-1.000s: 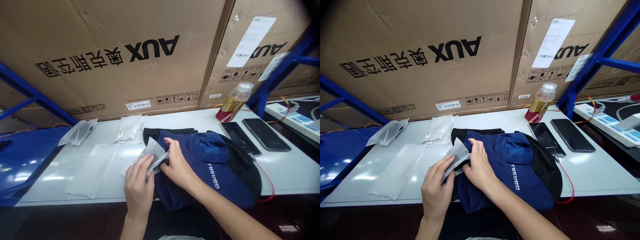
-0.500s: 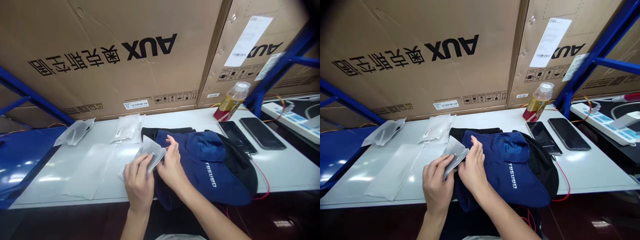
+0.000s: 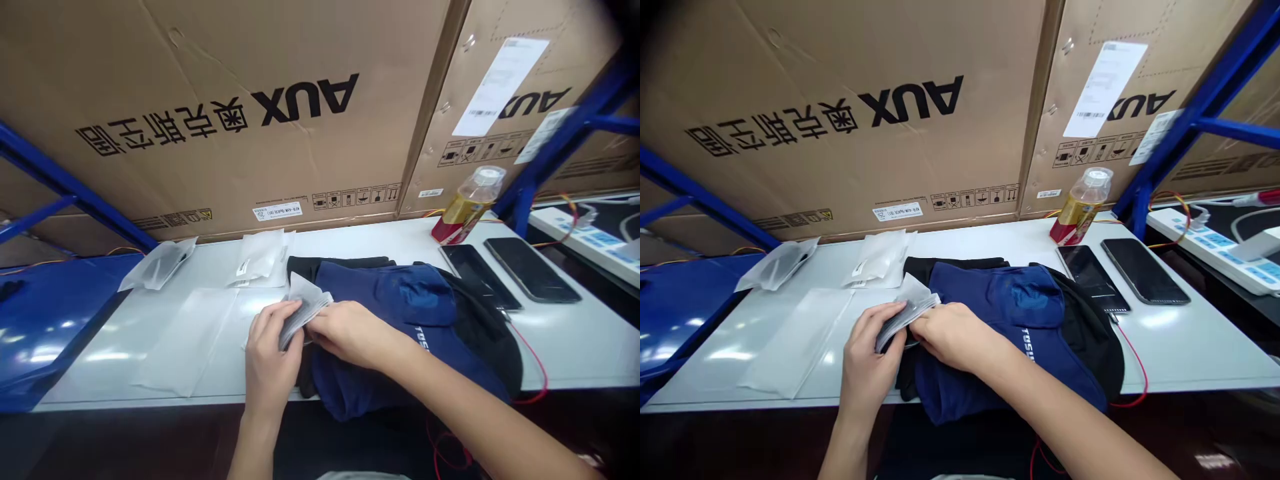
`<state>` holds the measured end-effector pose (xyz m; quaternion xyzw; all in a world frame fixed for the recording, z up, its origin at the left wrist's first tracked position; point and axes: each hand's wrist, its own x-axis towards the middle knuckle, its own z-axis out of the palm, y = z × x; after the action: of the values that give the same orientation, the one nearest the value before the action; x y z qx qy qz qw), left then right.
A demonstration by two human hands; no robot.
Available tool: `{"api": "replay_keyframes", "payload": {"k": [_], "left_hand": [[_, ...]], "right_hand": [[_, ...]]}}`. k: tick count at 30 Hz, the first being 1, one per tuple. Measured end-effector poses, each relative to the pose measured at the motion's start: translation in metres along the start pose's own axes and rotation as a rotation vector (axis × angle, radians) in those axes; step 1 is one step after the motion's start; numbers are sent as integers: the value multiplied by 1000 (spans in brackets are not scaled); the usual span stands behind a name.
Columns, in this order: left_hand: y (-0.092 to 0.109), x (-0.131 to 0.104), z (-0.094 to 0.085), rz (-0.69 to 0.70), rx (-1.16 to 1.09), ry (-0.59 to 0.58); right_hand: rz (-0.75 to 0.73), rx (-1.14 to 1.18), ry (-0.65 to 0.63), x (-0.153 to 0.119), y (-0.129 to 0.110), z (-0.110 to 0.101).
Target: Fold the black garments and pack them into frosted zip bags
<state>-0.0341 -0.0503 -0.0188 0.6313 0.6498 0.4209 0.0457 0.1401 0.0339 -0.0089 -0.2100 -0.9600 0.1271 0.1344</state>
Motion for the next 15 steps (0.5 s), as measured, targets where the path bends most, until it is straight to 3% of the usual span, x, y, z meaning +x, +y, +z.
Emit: {"api": "replay_keyframes", "payload": {"k": [3, 5, 9, 12, 15], "left_hand": [[3, -2, 3, 26, 169, 77], [7, -3, 4, 77, 316, 61], [9, -3, 5, 191, 525, -147], [7, -2, 4, 226, 498, -303], [8, -2, 2, 276, 402, -457]], "right_hand": [[-35, -102, 77, -8, -9, 9], [-54, -212, 192, -19, -18, 19], [68, -331, 352, -37, -24, 33], [205, -296, 314, -42, -17, 30], [223, -184, 215, -45, -6, 21]]}}
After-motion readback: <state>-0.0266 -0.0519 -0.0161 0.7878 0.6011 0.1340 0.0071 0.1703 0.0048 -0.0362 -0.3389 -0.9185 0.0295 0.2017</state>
